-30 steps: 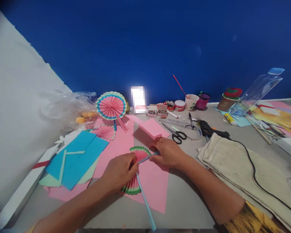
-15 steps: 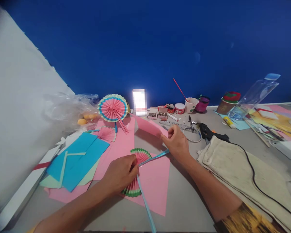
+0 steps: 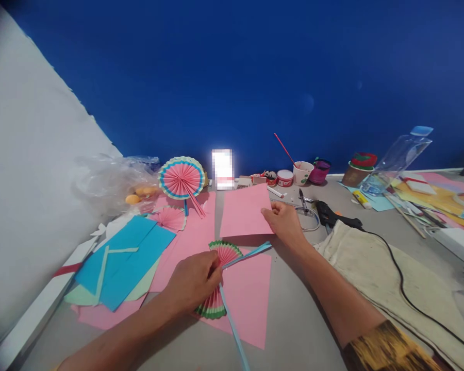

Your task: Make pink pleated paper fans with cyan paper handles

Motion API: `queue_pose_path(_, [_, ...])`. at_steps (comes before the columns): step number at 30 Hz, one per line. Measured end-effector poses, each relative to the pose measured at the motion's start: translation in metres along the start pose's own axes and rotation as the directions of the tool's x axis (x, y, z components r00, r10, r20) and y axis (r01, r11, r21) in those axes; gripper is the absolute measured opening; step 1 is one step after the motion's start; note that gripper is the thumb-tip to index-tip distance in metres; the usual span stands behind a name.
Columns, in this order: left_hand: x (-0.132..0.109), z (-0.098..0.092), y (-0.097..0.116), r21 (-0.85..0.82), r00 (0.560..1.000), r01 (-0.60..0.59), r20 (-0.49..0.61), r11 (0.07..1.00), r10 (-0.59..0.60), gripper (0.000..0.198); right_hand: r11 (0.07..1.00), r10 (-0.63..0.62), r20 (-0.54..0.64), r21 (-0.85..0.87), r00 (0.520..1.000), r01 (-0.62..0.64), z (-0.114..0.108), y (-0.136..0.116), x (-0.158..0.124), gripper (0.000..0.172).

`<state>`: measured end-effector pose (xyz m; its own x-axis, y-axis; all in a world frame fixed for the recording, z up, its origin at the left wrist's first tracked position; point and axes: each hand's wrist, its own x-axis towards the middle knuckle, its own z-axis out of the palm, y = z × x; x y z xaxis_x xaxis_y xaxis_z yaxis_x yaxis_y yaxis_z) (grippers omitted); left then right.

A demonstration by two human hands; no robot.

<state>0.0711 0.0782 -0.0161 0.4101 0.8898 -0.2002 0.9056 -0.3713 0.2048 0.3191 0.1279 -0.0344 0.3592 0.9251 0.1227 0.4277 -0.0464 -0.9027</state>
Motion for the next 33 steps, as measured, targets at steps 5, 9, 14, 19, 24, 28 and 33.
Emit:
queue_pose_path(5, [-0.001, 0.003, -0.001, 0.010, 1.000, -0.016, -0.021, 1.000, 0.017, 0.017, 0.932, -0.134, -0.070, -0.347, 0.988, 0.102, -0.003, -0.010, 0.006, 0.021])
queue_pose_path(9, [-0.003, 0.003, 0.000, -0.007, 0.999, -0.030, -0.016, 1.000, 0.030, 0.017, 0.882, -0.199, -0.029, -0.442, 0.980, 0.166, 0.011, -0.015, 0.005, 0.020])
queue_pose_path(14, [-0.004, 0.001, 0.000, -0.023, 1.000, -0.027, -0.006, 0.999, 0.027, 0.017, 0.895, -0.244, 0.011, -0.382, 0.970, 0.230, 0.031, -0.013, -0.001, 0.020])
queue_pose_path(19, [-0.004, 0.001, 0.000, -0.029, 1.000, -0.030, -0.004, 0.999, 0.030, 0.018, 0.979, -0.096, 0.056, -0.174, 0.994, 0.104, 0.039, -0.006, -0.005, 0.019])
queue_pose_path(24, [-0.004, 0.001, 0.000, -0.022, 0.999, -0.028, 0.018, 0.999, 0.029, 0.018, 0.970, -0.018, 0.156, -0.238, 0.988, 0.056, 0.042, -0.005, -0.009, 0.023])
queue_pose_path(28, [-0.004, 0.000, 0.001, -0.019, 0.999, -0.028, 0.014, 0.999, 0.029, 0.017, 0.922, -0.068, 0.084, -0.376, 0.994, 0.095, 0.035, -0.003, -0.008, 0.048])
queue_pose_path(33, [-0.003, -0.001, 0.000, -0.030, 0.999, -0.020, 0.039, 0.999, 0.021, 0.018, 0.914, -0.158, -0.025, -0.382, 0.987, 0.137, 0.016, 0.000, -0.002, 0.040])
